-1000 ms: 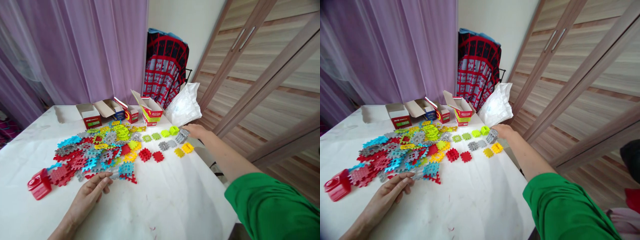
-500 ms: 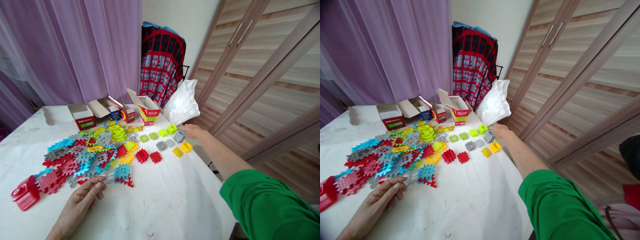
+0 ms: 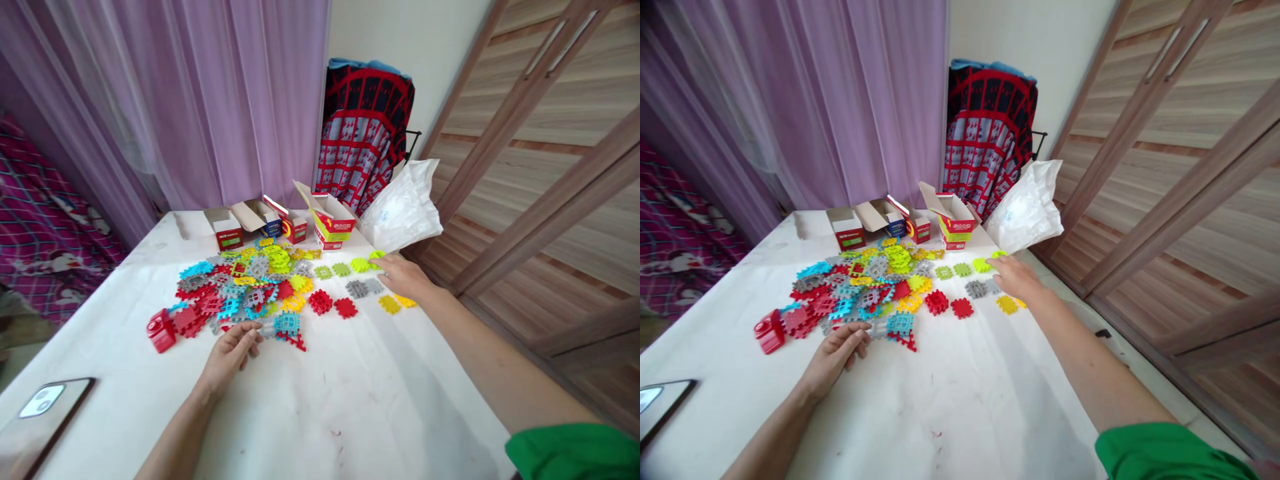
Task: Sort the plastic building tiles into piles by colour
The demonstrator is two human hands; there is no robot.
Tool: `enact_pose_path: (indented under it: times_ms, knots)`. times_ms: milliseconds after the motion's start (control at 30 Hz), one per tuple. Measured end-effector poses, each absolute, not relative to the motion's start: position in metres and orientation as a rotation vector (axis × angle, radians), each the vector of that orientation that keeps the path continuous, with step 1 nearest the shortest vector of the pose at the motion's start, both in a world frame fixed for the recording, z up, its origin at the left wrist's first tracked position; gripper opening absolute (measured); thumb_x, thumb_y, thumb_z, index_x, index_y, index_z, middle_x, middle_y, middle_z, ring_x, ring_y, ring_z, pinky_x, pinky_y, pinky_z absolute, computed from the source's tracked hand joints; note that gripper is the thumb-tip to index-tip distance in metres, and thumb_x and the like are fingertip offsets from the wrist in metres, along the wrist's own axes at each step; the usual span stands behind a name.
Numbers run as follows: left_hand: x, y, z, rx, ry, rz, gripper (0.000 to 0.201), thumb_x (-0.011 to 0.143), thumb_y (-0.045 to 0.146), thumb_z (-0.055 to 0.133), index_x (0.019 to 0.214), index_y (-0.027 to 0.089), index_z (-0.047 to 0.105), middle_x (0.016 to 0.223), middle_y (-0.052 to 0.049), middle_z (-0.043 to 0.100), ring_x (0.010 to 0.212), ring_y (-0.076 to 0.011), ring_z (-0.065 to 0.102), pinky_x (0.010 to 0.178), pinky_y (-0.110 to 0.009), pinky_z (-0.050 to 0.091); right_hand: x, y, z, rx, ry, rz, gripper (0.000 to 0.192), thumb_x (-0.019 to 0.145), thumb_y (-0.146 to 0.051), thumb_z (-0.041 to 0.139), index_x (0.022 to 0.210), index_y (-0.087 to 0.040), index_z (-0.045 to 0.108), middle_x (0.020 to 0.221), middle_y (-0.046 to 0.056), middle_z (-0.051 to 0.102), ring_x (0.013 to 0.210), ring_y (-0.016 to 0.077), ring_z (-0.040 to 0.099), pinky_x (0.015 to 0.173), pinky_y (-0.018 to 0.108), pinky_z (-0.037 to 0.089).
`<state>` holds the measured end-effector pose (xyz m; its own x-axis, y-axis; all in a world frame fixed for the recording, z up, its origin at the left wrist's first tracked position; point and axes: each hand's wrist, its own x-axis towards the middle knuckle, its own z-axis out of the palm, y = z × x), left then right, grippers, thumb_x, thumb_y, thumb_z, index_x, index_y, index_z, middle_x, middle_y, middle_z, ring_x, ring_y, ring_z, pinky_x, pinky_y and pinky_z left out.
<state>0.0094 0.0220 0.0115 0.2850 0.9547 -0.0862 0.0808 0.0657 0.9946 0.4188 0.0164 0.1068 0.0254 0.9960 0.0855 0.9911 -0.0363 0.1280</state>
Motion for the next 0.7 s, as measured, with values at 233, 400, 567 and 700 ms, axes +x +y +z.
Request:
enact_pose_path:
  times_ms: [233, 400, 567, 700]
  knots:
    - [0.01, 0.019, -0.002, 1.421, 1.216, 1.103, 0.042, 0.074, 0.057, 0.059, 0.09, 0.018, 0.064, 0.067, -0.001, 0.063, 0.051, -0.0106, 0.055, 0.044, -0.021, 0.042, 0.29, 0.011, 0.061, 2.55, 2.79, 0.096, 0.034, 0.088, -0.02, 0.046, 0.113, -0.025, 0.068, 0.106, 0.005, 0.07, 0.099, 0.0195, 0.063, 0.091, 0.035, 0.049]
    - [0.0, 0.015, -0.011, 1.444, 1.343, 1.24, 0.039, 0.075, 0.056, 0.057, 0.088, 0.019, 0.064, 0.064, 0.001, 0.063, 0.056, -0.0133, 0.058, 0.058, -0.026, 0.05, 0.225, -0.009, 0.022, 2.596, 2.967, -0.014, 0.03, 0.09, -0.019, 0.043, 0.102, -0.023, 0.07, 0.099, 0.006, 0.072, 0.095, 0.0188, 0.065, 0.089, 0.034, 0.051]
    - [-0.013, 0.001, -0.014, 1.468, 1.431, 1.239, 0.038, 0.077, 0.055, 0.056, 0.089, 0.02, 0.064, 0.068, -0.001, 0.066, 0.059, -0.0149, 0.061, 0.059, -0.027, 0.051, 0.21, -0.025, 0.006, 2.393, 2.951, 0.064, 0.03, 0.091, -0.027, 0.05, 0.115, -0.02, 0.065, 0.12, 0.009, 0.066, 0.115, 0.0211, 0.056, 0.104, 0.036, 0.042]
    - [-0.016, -0.003, -0.019, 1.557, 1.482, 1.166, 0.038, 0.078, 0.054, 0.053, 0.09, 0.02, 0.064, 0.07, -0.001, 0.068, 0.062, -0.0161, 0.064, 0.06, -0.027, 0.051, 0.208, -0.023, 0.007, 2.305, 2.817, 0.011, 0.036, 0.088, -0.032, 0.055, 0.122, -0.02, 0.061, 0.123, 0.009, 0.064, 0.116, 0.0241, 0.054, 0.102, 0.039, 0.043]
